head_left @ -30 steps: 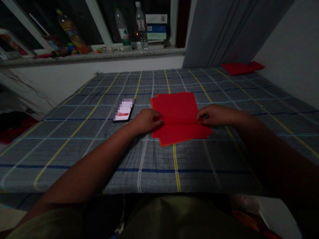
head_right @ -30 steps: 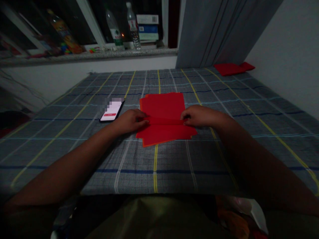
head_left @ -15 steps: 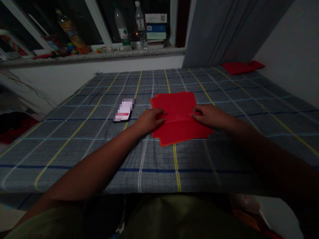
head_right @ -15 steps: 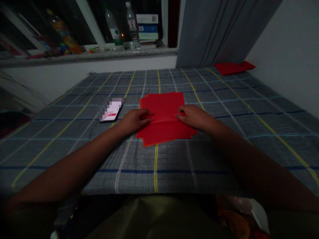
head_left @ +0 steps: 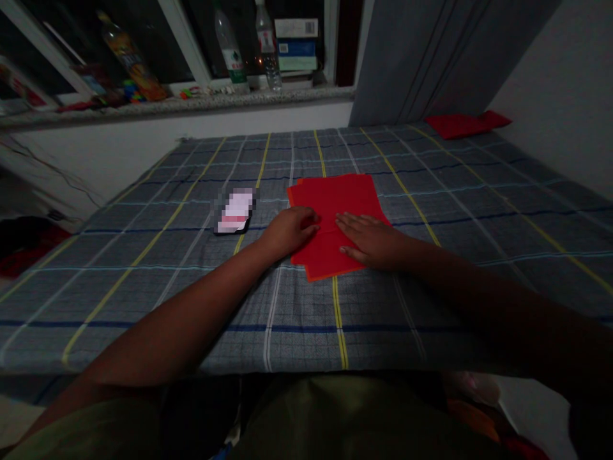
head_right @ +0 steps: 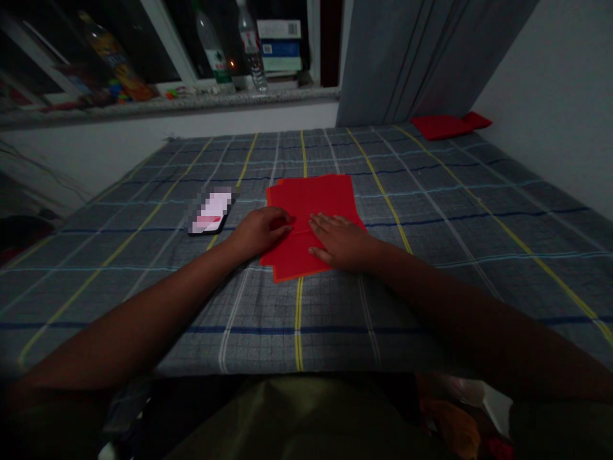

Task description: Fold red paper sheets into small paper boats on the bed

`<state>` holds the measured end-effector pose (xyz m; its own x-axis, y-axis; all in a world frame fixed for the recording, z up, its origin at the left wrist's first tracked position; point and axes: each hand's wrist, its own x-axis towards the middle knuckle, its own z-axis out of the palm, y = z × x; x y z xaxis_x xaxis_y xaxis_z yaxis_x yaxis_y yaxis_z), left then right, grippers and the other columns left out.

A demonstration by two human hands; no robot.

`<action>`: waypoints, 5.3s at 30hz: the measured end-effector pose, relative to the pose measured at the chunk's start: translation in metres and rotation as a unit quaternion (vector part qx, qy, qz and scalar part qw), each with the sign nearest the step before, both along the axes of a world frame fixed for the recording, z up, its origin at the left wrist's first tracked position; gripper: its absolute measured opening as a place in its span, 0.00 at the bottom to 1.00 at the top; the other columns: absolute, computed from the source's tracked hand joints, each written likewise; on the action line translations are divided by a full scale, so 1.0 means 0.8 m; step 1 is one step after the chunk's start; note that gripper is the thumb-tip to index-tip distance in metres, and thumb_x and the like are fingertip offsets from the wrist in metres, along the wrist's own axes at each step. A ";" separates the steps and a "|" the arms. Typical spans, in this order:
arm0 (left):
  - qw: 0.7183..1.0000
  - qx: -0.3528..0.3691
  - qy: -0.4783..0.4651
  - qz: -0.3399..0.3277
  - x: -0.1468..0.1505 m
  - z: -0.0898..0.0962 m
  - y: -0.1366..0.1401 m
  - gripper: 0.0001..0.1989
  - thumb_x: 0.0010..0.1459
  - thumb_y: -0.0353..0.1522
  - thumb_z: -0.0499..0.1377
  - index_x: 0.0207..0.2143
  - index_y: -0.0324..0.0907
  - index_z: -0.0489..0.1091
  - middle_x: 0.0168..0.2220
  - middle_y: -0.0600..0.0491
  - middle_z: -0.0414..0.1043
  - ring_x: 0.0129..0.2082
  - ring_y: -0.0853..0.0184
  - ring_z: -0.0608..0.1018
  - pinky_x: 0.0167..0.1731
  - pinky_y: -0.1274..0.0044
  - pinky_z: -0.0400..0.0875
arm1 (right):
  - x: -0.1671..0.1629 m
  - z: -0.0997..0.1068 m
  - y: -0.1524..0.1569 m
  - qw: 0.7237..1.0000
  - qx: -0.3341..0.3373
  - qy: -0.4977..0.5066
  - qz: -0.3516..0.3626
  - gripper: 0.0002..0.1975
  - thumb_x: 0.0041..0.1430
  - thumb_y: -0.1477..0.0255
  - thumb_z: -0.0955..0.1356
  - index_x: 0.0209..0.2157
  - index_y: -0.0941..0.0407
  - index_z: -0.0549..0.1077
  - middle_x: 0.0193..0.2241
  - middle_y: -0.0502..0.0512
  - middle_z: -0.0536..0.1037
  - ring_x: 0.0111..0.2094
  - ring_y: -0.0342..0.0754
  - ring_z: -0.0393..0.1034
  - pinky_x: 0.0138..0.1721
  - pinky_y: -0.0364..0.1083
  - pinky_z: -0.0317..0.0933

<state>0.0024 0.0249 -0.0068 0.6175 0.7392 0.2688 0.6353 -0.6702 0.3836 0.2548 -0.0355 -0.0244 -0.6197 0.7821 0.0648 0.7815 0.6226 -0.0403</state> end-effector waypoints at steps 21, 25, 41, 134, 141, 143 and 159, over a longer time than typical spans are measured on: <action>0.973 0.112 0.146 -0.141 0.022 0.006 -0.031 0.17 0.68 0.29 0.54 0.55 0.38 0.75 0.55 0.42 0.78 0.53 0.56 0.80 0.55 0.64 0.73 | 0.003 -0.003 0.001 1.000 0.000 0.009 -0.004 0.39 0.72 0.55 0.58 0.72 0.68 0.56 0.73 0.75 0.55 0.73 0.68 0.49 0.70 0.66 0.50; 0.972 0.113 0.159 -0.129 0.022 0.005 -0.028 0.21 0.69 0.30 0.52 0.60 0.35 0.71 0.58 0.39 0.75 0.56 0.54 0.79 0.56 0.62 0.73 | 0.002 0.003 0.004 1.000 0.025 0.009 -0.009 0.38 0.71 0.55 0.60 0.71 0.67 0.58 0.72 0.74 0.57 0.74 0.68 0.47 0.70 0.65 0.49; 0.975 0.105 0.141 -0.132 0.018 -0.008 -0.020 0.23 0.71 0.35 0.49 0.63 0.33 0.70 0.60 0.36 0.71 0.60 0.55 0.75 0.62 0.65 0.68 | 0.011 -0.001 0.010 1.000 -0.011 0.027 0.005 0.36 0.72 0.56 0.58 0.71 0.66 0.59 0.71 0.73 0.59 0.72 0.66 0.54 0.69 0.66 0.51; 0.998 -0.024 0.063 0.005 -0.027 0.006 0.004 0.32 0.62 0.35 0.62 0.67 0.37 0.63 0.66 0.36 0.67 0.66 0.52 0.71 0.65 0.59 0.66 | 0.004 0.010 0.009 0.988 0.058 0.077 -0.121 0.25 0.68 0.66 0.64 0.61 0.64 0.70 0.56 0.72 0.77 0.58 0.63 0.70 0.62 0.59 0.60; 1.000 -0.014 0.015 0.007 -0.028 0.006 0.006 0.26 0.59 0.31 0.62 0.61 0.43 0.68 0.61 0.42 0.73 0.60 0.55 0.76 0.62 0.61 0.70 | 0.011 0.016 0.013 0.975 0.081 0.153 -0.138 0.32 0.58 0.67 0.71 0.63 0.59 0.67 0.59 0.70 0.73 0.61 0.66 0.67 0.62 0.63 0.61; 1.000 -0.018 -0.003 0.006 -0.029 0.004 0.008 0.23 0.58 0.30 0.62 0.58 0.45 0.70 0.57 0.44 0.76 0.55 0.56 0.78 0.58 0.62 0.72 | 0.010 0.021 0.009 0.972 0.094 0.161 -0.141 0.32 0.58 0.69 0.70 0.64 0.60 0.65 0.60 0.71 0.72 0.61 0.66 0.66 0.63 0.63 0.60; 0.981 -0.132 -0.140 -0.002 -0.034 0.004 0.014 0.15 0.59 0.27 0.57 0.49 0.44 0.68 0.50 0.46 0.80 0.45 0.64 0.82 0.47 0.68 0.77 | 0.025 0.039 0.011 0.974 0.078 0.192 -0.088 0.13 0.60 0.77 0.63 0.44 0.55 0.75 0.44 0.63 0.79 0.48 0.59 0.73 0.53 0.57 0.66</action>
